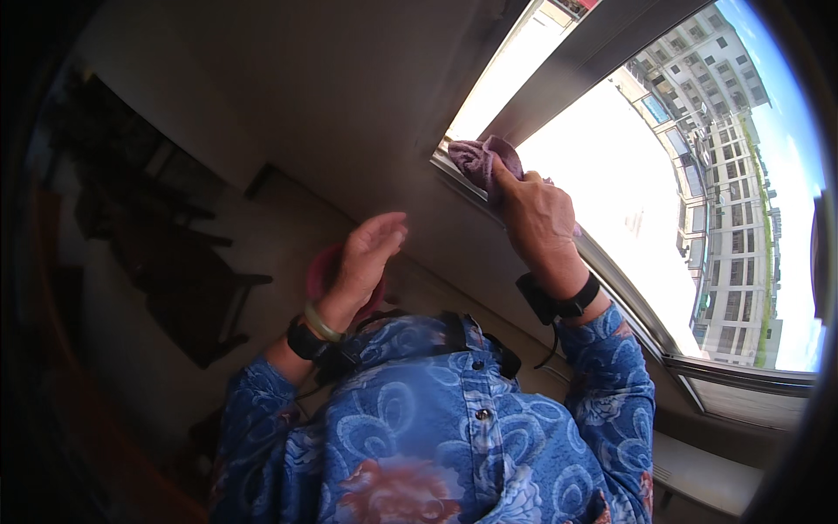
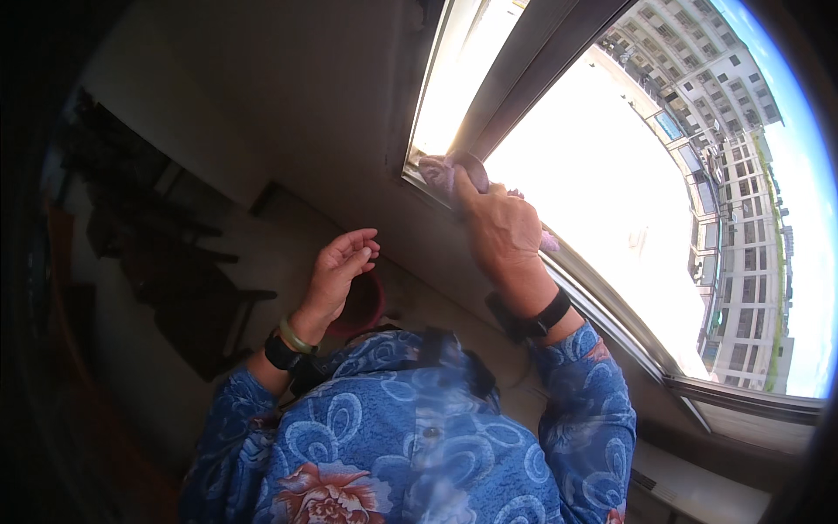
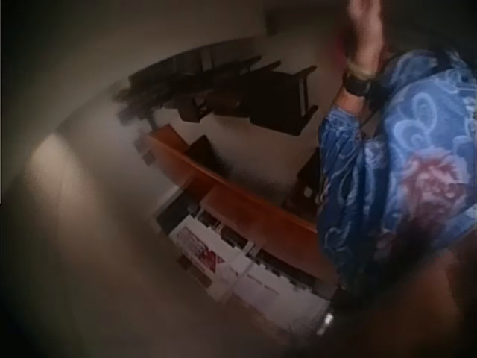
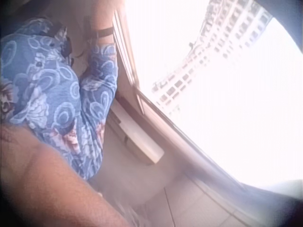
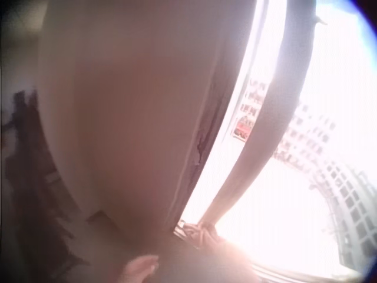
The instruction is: The person rinses a cloth in a basin of water and uses it to wipe the tracks and inner edges of an open window frame.
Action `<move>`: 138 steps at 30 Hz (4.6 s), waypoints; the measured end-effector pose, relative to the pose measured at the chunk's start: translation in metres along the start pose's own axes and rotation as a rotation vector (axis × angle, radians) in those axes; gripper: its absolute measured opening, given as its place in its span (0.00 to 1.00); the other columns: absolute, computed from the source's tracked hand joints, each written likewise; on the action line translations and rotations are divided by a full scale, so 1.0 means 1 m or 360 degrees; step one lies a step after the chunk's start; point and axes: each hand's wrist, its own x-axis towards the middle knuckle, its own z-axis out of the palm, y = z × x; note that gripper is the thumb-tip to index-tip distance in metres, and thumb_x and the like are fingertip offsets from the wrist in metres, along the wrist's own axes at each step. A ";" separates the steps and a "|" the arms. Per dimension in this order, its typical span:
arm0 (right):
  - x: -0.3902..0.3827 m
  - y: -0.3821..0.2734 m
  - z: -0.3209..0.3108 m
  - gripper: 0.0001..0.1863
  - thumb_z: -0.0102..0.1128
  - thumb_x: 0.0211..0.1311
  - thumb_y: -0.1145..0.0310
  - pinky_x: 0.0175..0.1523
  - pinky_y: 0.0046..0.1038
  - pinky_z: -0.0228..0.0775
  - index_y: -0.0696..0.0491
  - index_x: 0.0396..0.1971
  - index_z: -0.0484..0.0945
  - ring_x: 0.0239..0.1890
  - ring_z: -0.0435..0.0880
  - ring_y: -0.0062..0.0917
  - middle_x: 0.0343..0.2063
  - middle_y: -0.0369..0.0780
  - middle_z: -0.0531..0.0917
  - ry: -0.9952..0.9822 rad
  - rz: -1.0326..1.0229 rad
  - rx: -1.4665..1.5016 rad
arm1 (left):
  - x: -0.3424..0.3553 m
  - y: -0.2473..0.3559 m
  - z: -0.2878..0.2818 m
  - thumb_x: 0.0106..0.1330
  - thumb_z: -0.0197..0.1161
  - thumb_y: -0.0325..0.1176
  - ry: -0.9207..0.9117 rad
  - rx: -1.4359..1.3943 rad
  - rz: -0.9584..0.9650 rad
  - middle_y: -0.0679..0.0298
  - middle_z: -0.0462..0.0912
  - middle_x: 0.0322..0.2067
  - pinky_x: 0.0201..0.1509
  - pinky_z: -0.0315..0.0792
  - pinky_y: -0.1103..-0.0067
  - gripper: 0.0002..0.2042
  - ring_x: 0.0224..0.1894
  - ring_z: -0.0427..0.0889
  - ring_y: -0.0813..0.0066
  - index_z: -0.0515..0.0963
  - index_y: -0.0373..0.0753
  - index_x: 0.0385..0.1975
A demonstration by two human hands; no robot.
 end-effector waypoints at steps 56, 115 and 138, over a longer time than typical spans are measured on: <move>-0.115 0.128 0.023 0.05 0.50 0.54 0.71 0.23 0.30 0.69 0.51 0.31 0.71 0.20 0.79 0.32 0.16 0.41 0.77 -0.0306 -0.0142 -0.0113 | -0.010 -0.010 0.019 0.65 0.51 0.27 -0.0149 0.0058 0.0065 0.65 0.77 0.30 0.42 0.71 0.82 0.08 0.34 0.75 0.80 0.74 0.34 0.40; -0.243 0.163 0.085 0.06 0.53 0.48 0.73 0.24 0.32 0.73 0.52 0.22 0.81 0.26 0.83 0.33 0.20 0.43 0.82 -0.0621 0.1265 -0.0158 | 0.103 0.081 -0.028 0.67 0.47 0.27 0.0051 0.0667 0.0825 0.62 0.75 0.31 0.45 0.72 0.82 0.10 0.35 0.74 0.77 0.72 0.28 0.42; -0.322 0.237 0.072 0.10 0.50 0.49 0.68 0.35 0.35 0.72 0.50 0.27 0.81 0.31 0.81 0.37 0.27 0.45 0.81 -0.0816 0.1588 -0.0345 | 0.081 0.058 -0.041 0.67 0.49 0.28 0.0047 0.0574 0.0634 0.60 0.76 0.34 0.47 0.71 0.82 0.11 0.37 0.75 0.77 0.71 0.28 0.43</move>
